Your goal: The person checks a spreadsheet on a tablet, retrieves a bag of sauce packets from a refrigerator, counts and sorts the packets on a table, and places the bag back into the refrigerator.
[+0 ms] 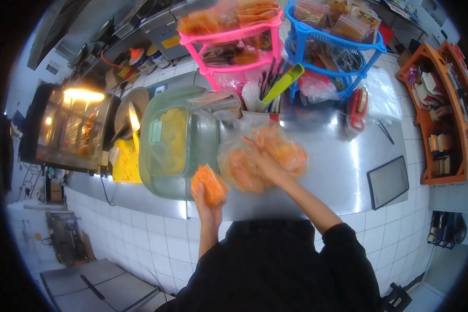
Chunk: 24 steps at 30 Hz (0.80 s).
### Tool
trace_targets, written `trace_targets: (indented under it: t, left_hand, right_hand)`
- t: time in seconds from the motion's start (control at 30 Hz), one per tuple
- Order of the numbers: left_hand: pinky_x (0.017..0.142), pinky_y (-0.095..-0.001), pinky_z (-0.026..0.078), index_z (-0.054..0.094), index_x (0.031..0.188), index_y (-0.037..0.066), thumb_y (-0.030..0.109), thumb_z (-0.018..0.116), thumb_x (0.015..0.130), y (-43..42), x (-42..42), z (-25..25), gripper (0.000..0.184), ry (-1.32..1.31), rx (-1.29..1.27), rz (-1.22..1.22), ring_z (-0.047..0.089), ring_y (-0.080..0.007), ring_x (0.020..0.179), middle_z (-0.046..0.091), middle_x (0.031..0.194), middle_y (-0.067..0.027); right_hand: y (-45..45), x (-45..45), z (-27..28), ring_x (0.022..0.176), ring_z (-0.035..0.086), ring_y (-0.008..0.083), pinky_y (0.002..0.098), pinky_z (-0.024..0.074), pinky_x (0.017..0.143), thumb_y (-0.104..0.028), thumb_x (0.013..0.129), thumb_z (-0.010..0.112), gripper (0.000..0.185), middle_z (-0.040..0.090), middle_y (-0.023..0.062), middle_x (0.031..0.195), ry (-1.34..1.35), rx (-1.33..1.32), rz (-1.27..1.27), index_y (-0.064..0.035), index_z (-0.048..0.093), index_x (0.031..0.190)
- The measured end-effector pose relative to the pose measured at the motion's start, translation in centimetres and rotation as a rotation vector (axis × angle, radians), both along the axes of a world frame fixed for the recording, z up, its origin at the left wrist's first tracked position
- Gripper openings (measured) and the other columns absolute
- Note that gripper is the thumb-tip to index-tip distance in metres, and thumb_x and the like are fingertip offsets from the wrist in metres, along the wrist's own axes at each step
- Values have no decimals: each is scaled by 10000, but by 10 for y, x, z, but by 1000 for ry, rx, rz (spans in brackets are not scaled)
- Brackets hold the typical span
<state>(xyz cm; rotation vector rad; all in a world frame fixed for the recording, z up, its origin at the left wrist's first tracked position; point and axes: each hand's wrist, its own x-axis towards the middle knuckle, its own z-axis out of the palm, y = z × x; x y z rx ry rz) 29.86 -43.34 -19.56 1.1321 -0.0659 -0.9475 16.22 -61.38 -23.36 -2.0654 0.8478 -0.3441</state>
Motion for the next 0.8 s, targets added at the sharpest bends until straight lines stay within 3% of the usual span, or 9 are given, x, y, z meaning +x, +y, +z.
trace_targets:
  t: [0.07,0.17,0.27,0.37,0.47,0.53,0.6,0.67,0.8]
  left_hand:
    - [598,-334,487,301,1373,222,420,533,962,1,2,1,512,-17,26,20,575,-267,1001,489,1251,-91]
    - [580,-323,490,292,1369,221,398,546,960,2,1,0,513,1,32,54,573,-258,1005,480,1250,-86]
    - [586,-340,527,269,1367,221,351,571,955,2,5,-5,527,36,12,54,549,-248,1069,442,1290,-84]
    - [582,-326,509,278,1369,222,376,569,952,0,3,-4,532,31,37,71,564,-255,1035,459,1273,-86]
    - [577,-302,467,296,1368,220,427,555,951,-4,1,-3,533,-4,80,88,588,-267,975,488,1243,-85]
    - [582,-300,465,295,1367,222,424,555,952,-6,1,-1,530,-23,69,82,587,-262,970,485,1245,-84]
    - [602,-339,521,277,1370,229,374,567,954,-4,4,-6,528,-2,25,67,560,-259,1051,454,1280,-90]
    - [616,-361,550,266,1372,232,348,573,955,-2,5,-7,530,4,6,69,549,-258,1090,438,1299,-95]
    - [623,-365,551,262,1373,231,347,572,956,0,5,-9,531,10,21,76,553,-260,1083,432,1308,-99]
  right_hand:
    - [-2,14,-4,925,602,426,504,472,785,-54,870,538,676,612,236,1127,108,-22,24,-153,262,1480]
    - [9,24,-23,894,595,440,510,467,759,-99,865,556,696,616,236,1060,-166,-230,3,-169,255,1489]
    - [19,25,-31,1011,583,492,509,504,806,65,775,515,823,543,247,1294,-162,-443,18,-214,222,1492]
    - [32,20,-23,934,587,489,520,490,787,54,793,499,792,558,276,1232,-84,-211,-9,-203,227,1491]
    - [31,25,-15,824,578,481,528,472,733,64,793,483,780,599,274,1078,101,-191,-65,-198,235,1484]
    - [25,32,-21,737,567,457,522,460,691,39,811,502,744,599,254,921,-151,-220,-105,-193,248,1471]
    - [21,33,-25,679,565,432,505,459,663,9,827,529,713,596,232,804,-223,-89,-137,-182,258,1458]
    - [19,31,-10,648,571,406,477,469,651,-26,839,563,688,590,208,728,-115,196,-161,-165,266,1444]
    - [16,14,-16,631,597,385,455,475,624,-72,853,594,668,584,203,688,-174,152,-193,-131,266,1432]
